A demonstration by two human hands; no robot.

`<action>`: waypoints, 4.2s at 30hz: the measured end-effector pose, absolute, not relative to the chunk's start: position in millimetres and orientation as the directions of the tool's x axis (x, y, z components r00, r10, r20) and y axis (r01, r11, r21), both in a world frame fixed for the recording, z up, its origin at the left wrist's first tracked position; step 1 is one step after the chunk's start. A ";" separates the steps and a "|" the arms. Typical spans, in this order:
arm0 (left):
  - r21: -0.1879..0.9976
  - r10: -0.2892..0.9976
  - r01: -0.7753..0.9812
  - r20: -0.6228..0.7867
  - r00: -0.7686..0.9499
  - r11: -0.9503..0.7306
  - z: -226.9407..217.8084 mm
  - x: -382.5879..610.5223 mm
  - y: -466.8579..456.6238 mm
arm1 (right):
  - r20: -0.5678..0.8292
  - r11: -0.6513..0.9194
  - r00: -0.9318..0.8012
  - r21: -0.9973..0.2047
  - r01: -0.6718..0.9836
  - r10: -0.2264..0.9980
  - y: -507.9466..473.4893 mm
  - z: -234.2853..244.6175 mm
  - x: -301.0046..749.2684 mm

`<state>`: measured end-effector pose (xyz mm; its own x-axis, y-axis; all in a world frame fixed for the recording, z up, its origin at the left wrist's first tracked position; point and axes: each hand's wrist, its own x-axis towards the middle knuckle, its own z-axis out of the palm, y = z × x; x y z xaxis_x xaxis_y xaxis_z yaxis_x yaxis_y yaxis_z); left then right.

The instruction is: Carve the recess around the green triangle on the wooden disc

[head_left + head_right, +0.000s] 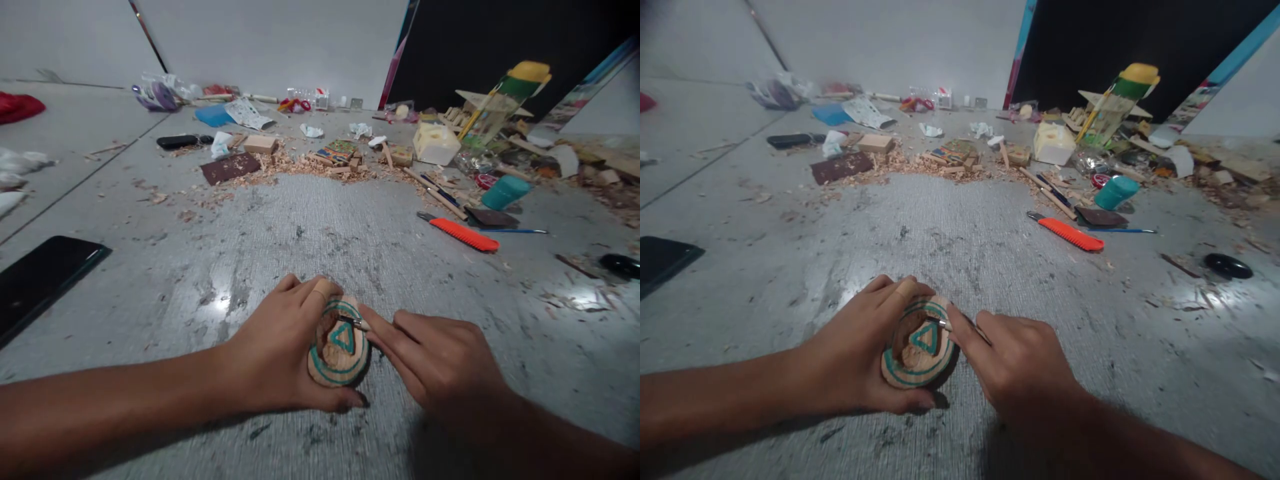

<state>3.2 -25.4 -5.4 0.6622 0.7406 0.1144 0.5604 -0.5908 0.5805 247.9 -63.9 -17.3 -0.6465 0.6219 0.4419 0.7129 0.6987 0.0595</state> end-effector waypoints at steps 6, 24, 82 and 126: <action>0.581 0.738 0.551 0.136 0.661 -0.600 -6.0 2.2 -24.2 | 0.465 0.736 -0.683 0.093 0.670 0.563 -57.1 -7.2 247.2; 0.646 0.759 0.543 0.087 0.645 -0.536 -1.3 3.1 -24.7 | 0.405 0.731 -0.742 0.219 0.646 0.535 -58.3 4.4 249.5; 0.659 0.688 0.473 0.094 0.720 -0.585 -1.7 3.7 -18.9 | 0.392 0.772 -0.780 0.222 0.595 0.488 -45.9 14.2 262.1; 0.672 0.700 0.490 0.060 0.711 -0.555 -2.6 4.7 -21.0 | 0.252 0.813 -0.852 0.267 0.517 0.459 -43.0 21.0 260.2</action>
